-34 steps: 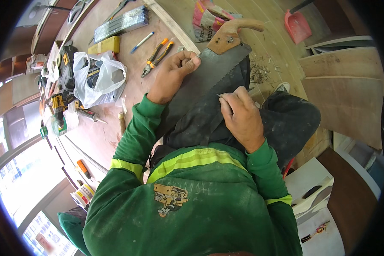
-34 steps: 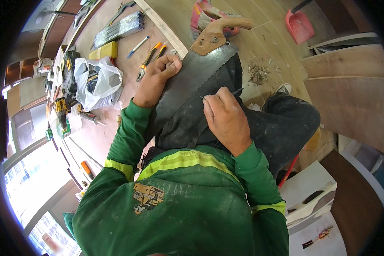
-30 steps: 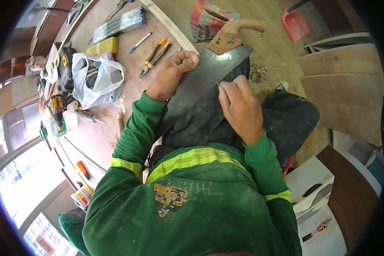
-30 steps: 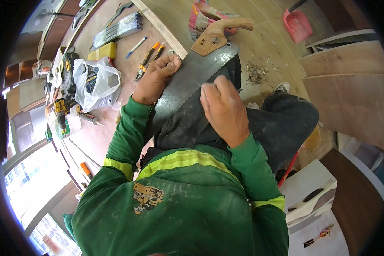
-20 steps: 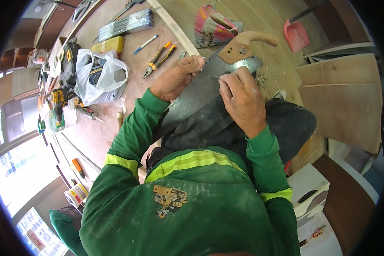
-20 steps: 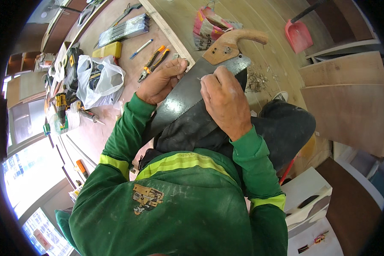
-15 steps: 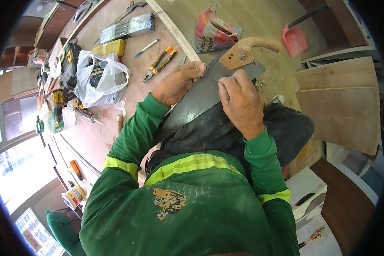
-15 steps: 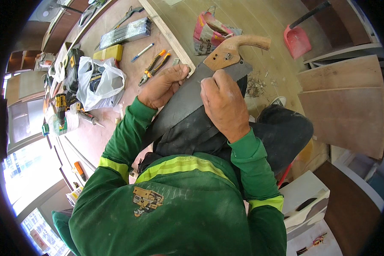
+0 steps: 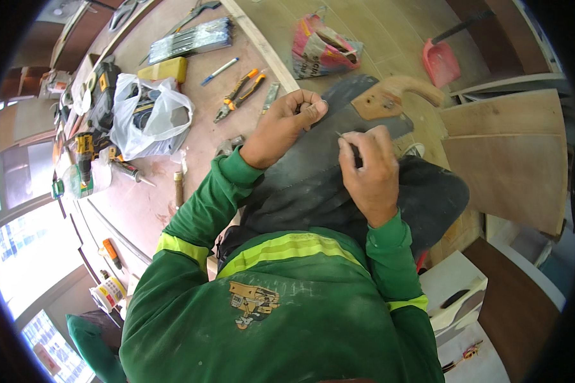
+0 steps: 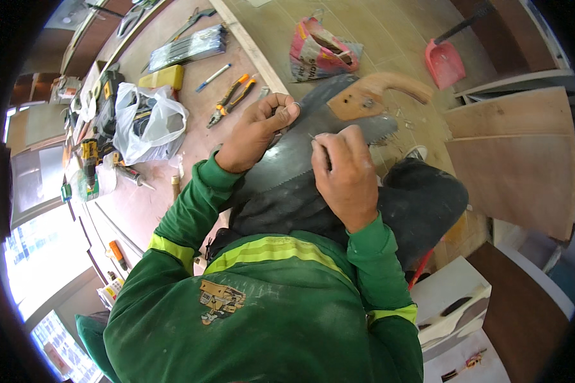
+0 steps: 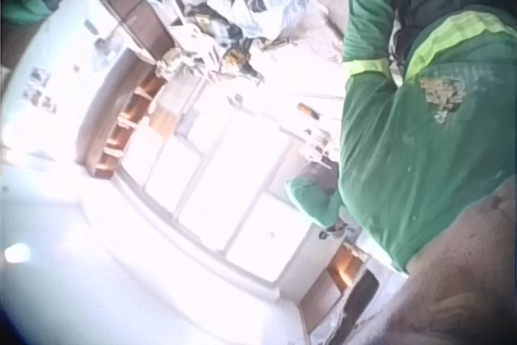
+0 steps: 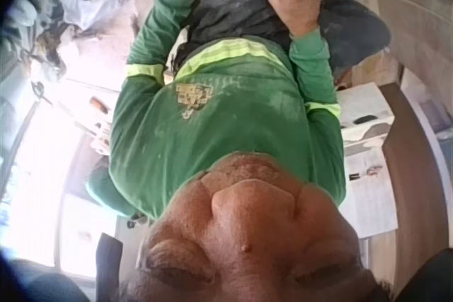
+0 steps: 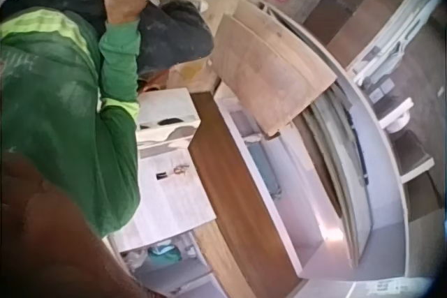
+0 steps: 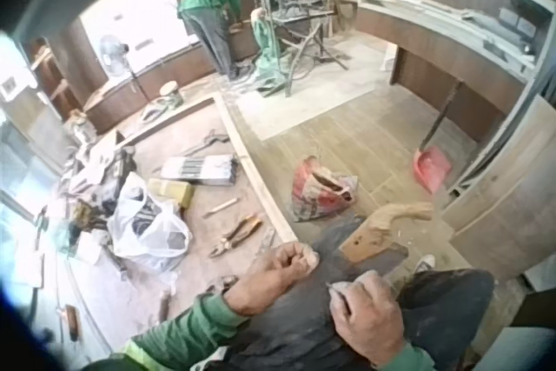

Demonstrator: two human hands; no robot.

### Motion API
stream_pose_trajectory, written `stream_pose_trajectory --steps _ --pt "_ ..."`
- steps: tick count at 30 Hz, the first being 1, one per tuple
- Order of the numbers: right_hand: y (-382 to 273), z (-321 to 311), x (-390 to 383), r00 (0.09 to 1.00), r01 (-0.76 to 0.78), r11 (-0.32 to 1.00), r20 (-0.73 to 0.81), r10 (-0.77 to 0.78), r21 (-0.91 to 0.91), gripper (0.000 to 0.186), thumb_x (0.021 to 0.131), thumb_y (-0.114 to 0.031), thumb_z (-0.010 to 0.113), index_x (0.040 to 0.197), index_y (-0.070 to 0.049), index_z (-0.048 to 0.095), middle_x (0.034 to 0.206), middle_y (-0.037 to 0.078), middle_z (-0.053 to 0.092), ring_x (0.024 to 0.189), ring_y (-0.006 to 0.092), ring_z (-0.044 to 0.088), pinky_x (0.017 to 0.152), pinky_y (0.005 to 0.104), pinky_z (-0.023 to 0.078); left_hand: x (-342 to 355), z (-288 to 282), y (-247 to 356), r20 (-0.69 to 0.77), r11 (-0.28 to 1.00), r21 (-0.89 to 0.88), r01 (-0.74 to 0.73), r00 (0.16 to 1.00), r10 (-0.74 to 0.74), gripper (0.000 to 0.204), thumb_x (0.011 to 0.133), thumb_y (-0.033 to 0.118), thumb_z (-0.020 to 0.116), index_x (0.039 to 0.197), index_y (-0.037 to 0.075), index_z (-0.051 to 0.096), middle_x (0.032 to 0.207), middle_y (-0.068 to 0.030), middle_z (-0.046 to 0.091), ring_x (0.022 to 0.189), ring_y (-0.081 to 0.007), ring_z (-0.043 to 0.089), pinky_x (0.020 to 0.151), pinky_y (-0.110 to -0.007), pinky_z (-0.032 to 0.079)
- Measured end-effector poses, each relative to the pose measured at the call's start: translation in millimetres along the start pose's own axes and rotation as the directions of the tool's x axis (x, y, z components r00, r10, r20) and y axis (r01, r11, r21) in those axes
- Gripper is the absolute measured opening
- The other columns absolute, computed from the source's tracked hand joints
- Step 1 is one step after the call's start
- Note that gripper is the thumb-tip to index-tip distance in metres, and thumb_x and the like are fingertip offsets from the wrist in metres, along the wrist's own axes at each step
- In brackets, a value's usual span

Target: The person sits on the floor and uses pliers to remove a metal pin from the wooden handle of a hand saw. They then insert a new pin and tighten it with the pliers. Finally, they gather a pile of small metal pins and debris from the floor into a bag.

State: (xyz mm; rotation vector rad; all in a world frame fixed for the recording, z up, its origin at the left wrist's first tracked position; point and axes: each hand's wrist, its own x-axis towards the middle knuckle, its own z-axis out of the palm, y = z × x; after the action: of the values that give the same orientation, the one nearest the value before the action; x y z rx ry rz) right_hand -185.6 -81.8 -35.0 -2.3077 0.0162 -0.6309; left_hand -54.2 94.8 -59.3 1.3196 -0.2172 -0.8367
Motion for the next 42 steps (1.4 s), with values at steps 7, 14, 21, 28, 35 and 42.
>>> stream_pose_trajectory --steps 7,14,21,28,35,42 --pt "-25 11 63 0.974 -0.167 0.953 0.193 0.12 0.253 0.01 0.092 -0.005 0.078 0.098 -0.002 0.069 0.088 0.011 0.057 0.072 0.0263 0.055 0.066 0.0417 0.044 -23 -40 1 0.01 0.828 -0.561 0.022 1.0 -0.019 0.021 0.111 0.027 0.067 0.122 0.009 0.066 0.109 -0.0001 0.067 0.097 -0.013 0.064 0.088 -0.029 0.053" --pt "-23 57 81 0.897 -0.351 0.854 0.401 0.189 0.384 0.016 0.098 -0.014 0.073 0.103 0.001 0.071 0.085 0.007 0.058 0.073 0.0172 0.058 0.068 0.035 0.047 -35 -53 -2 -0.131 0.623 -0.776 -0.101 0.991 -0.003 0.017 0.107 0.02 0.073 0.121 0.011 0.068 0.113 -0.0018 0.069 0.107 -0.0168 0.068 0.095 -0.031 0.058" --pt "-6 17 73 0.795 -0.539 -0.01 0.512 0.326 0.842 0.015 0.106 -0.019 0.06 0.105 -0.005 0.059 0.09 0.001 0.053 0.076 0.0134 0.055 0.071 0.0314 0.049 -22 -60 -2 -0.086 0.817 -0.574 -0.058 0.996 0.011 0.013 0.11 0.017 0.068 0.121 0.009 0.067 0.116 -0.0027 0.07 0.103 -0.0152 0.071 0.088 -0.024 0.059" --pt "8 -26 54 0.786 -0.525 -0.205 0.563 0.256 0.826 0.021 0.111 -0.026 0.056 0.098 -0.011 0.05 0.094 0.003 0.048 0.075 0.0133 0.052 0.064 0.0304 0.047 -9 -38 4 0.016 0.889 -0.457 -0.005 1.0 0.014 0.013 0.11 0.015 0.068 0.122 0.01 0.067 0.117 -0.0032 0.071 0.107 -0.0165 0.072 0.087 -0.025 0.058" --pt "12 -22 40 0.742 -0.547 -0.347 0.633 0.219 0.761 0.015 0.109 -0.021 0.056 0.1 -0.01 0.052 0.1 0.005 0.056 0.075 0.0107 0.054 0.064 0.0287 0.047 -19 -13 19 0.07 0.786 -0.616 0.058 0.997 -0.018 0.015 0.112 0.019 0.065 0.122 0.008 0.068 0.135 -0.0093 0.068 0.135 -0.0274 0.064 0.115 -0.039 0.053" --pt "-8 -3 42 0.694 -0.613 -0.197 0.64 0.33 0.766 0.018 0.108 -0.019 0.06 0.115 -0.003 0.064 0.102 0.003 0.058 0.076 0.0102 0.055 0.065 0.0267 0.046 -21 10 15 0.148 0.588 -0.808 0.043 0.98 0.132 0.022 0.111 0.025 0.065 0.12 0.005 0.068 0.153 -0.0098 0.058 0.153 -0.0325 0.047 0.13 -0.05 0.037"
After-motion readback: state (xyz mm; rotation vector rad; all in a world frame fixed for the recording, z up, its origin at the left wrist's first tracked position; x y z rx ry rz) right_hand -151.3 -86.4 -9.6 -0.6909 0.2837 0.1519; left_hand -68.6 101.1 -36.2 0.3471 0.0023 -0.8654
